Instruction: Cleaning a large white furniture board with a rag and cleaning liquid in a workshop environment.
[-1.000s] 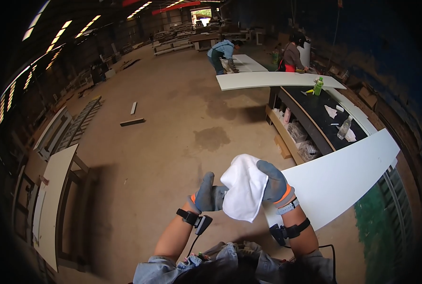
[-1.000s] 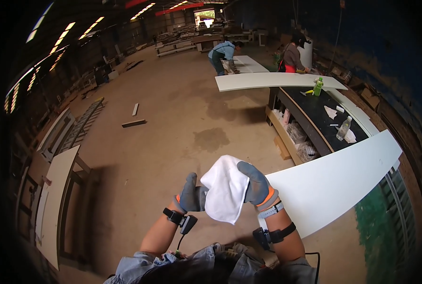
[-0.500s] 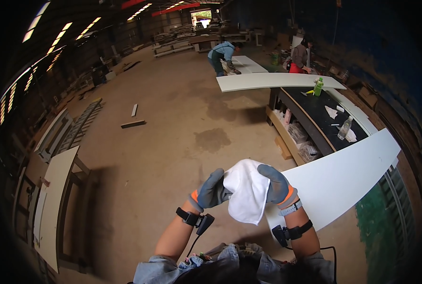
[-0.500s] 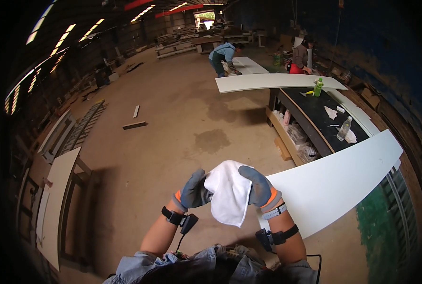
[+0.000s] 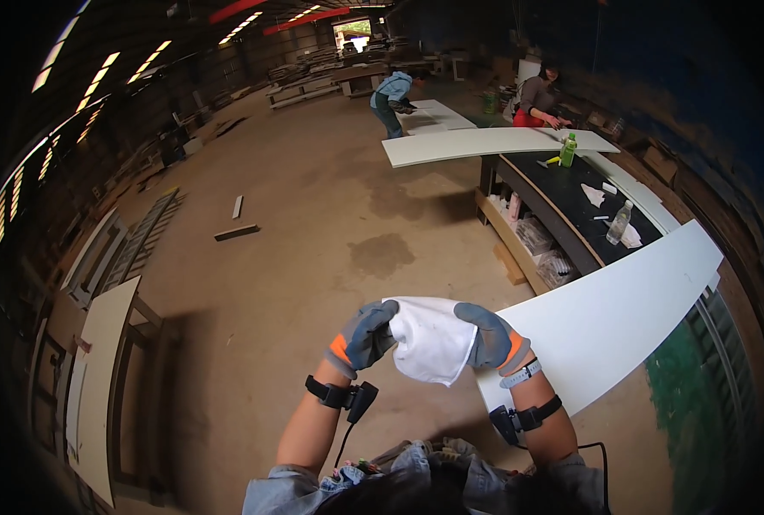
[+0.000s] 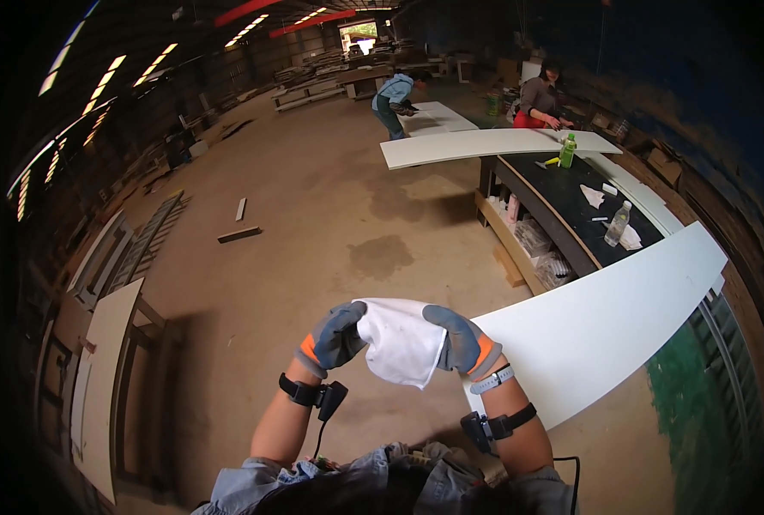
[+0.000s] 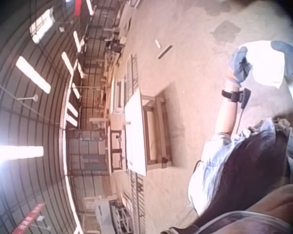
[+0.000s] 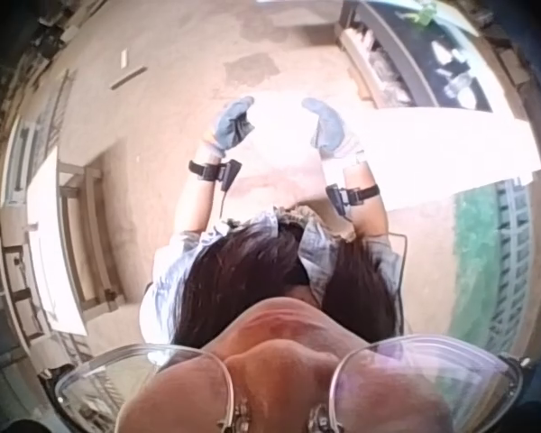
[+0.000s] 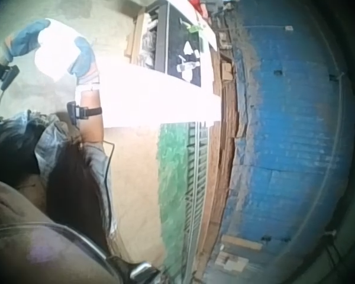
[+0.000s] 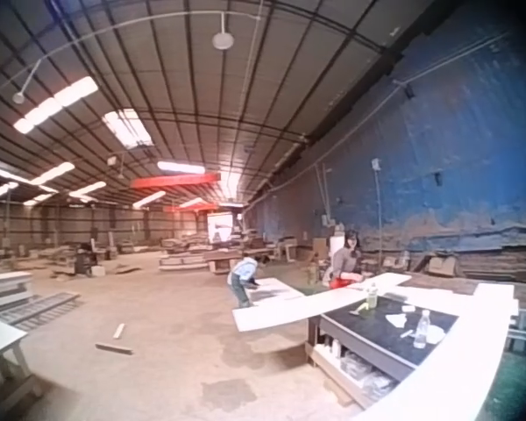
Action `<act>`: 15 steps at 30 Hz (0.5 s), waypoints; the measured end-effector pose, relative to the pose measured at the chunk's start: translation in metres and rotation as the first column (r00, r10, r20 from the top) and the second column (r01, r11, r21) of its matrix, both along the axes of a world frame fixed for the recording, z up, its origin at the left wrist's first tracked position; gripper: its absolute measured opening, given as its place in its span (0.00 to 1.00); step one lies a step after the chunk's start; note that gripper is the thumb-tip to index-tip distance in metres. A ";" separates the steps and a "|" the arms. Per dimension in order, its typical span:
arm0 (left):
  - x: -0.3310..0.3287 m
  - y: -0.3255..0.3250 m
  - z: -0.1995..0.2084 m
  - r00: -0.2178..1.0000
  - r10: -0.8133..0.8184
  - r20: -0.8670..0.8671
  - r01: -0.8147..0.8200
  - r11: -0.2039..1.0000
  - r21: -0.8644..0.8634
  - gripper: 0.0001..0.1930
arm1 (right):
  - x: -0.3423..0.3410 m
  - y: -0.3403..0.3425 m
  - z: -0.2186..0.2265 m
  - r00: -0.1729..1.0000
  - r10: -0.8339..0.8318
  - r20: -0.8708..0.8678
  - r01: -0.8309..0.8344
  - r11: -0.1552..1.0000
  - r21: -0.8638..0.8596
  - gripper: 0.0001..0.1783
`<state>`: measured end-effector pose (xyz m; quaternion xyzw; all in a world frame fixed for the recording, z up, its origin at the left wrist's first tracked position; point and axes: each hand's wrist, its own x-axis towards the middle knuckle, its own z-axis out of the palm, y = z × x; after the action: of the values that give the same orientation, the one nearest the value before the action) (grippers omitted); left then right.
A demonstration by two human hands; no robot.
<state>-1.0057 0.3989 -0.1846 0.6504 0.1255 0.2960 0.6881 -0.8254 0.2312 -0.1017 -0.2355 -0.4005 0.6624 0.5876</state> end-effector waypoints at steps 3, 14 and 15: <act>0.002 -0.004 0.009 0.987 -0.148 0.054 0.156 0.870 -0.467 0.13 | 0.006 -0.012 0.000 0.998 -0.037 -0.048 0.033 0.996 -0.085 0.29; 0.034 -0.047 0.169 0.992 -0.071 0.107 0.044 0.970 0.237 0.13 | 0.056 -0.041 0.056 0.701 -0.689 0.185 0.625 0.718 0.305 0.17; 0.029 -0.046 0.175 0.992 -0.070 0.108 0.043 0.970 0.238 0.13 | 0.052 -0.050 0.071 0.563 -0.743 0.361 0.624 0.669 0.404 0.16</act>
<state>-0.9770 0.3532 -0.0091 0.7126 0.0310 0.3262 0.6204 -0.7737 0.1811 -0.0305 -0.4651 -0.4872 0.2445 0.6975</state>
